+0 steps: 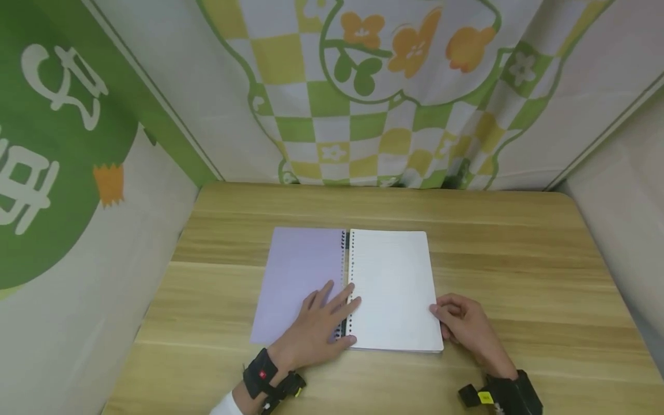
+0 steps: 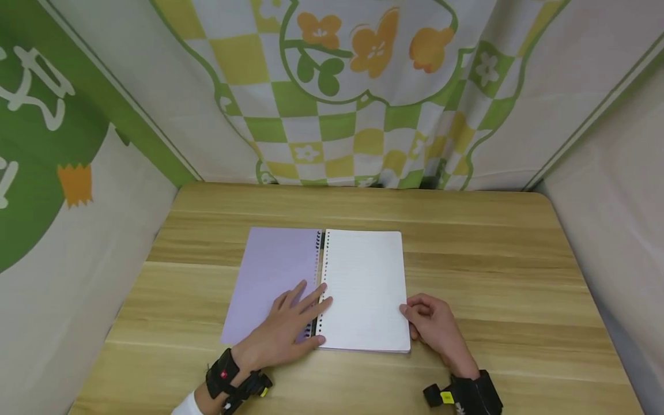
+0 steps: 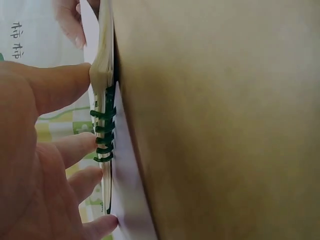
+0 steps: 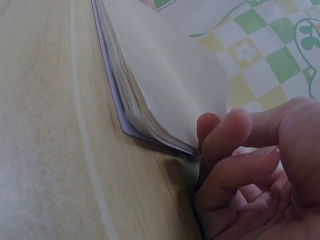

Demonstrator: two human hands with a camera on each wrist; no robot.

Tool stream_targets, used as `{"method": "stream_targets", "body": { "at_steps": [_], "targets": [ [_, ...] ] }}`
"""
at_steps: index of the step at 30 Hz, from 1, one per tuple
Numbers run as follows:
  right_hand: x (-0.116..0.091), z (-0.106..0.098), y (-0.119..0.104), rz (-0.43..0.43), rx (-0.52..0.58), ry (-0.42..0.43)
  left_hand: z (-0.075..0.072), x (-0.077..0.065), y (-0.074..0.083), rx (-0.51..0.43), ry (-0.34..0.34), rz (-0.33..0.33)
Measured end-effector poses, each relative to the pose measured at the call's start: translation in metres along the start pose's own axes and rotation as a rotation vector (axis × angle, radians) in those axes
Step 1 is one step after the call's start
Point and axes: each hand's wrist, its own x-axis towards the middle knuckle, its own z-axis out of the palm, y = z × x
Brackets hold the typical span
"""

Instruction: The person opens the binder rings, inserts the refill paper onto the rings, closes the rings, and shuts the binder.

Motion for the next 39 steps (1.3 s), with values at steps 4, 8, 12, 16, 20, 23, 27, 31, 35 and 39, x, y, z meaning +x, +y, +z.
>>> {"method": "stream_targets", "body": {
  "at_steps": [4,8,12,16,20,23,27,31,35,39],
  "targets": [
    [0.001,-0.001,-0.002,-0.012,0.003,-0.012,0.001,0.000,0.001,0.020,-0.009,-0.010],
    [0.002,-0.003,-0.003,-0.012,0.004,-0.011,0.000,0.001,0.002,0.047,-0.030,-0.023],
    [0.003,-0.005,-0.004,-0.029,-0.003,-0.019,-0.001,0.002,0.002,0.073,-0.036,-0.018],
    [0.004,-0.007,-0.005,-0.035,-0.019,-0.016,-0.001,0.002,0.002,0.083,-0.035,0.000],
    [0.003,-0.008,-0.005,-0.018,-0.042,-0.012,0.000,0.000,0.002,0.100,-0.035,0.020],
    [0.002,-0.009,-0.005,-0.021,-0.081,-0.011,0.000,0.000,0.004,0.147,-0.032,0.025],
    [0.001,-0.009,-0.006,-0.026,-0.117,-0.004,0.000,0.000,0.007,0.244,-0.038,0.017],
    [0.000,-0.009,-0.007,-0.032,-0.122,-0.010,0.002,0.000,0.007,0.265,-0.049,0.013],
    [0.000,-0.008,-0.008,-0.062,-0.141,-0.002,-0.001,-0.002,0.003,0.179,-0.050,0.028],
    [-0.001,-0.011,-0.017,-0.229,-0.234,0.035,-0.018,0.002,-0.004,0.097,0.048,0.031]
  ]
}}
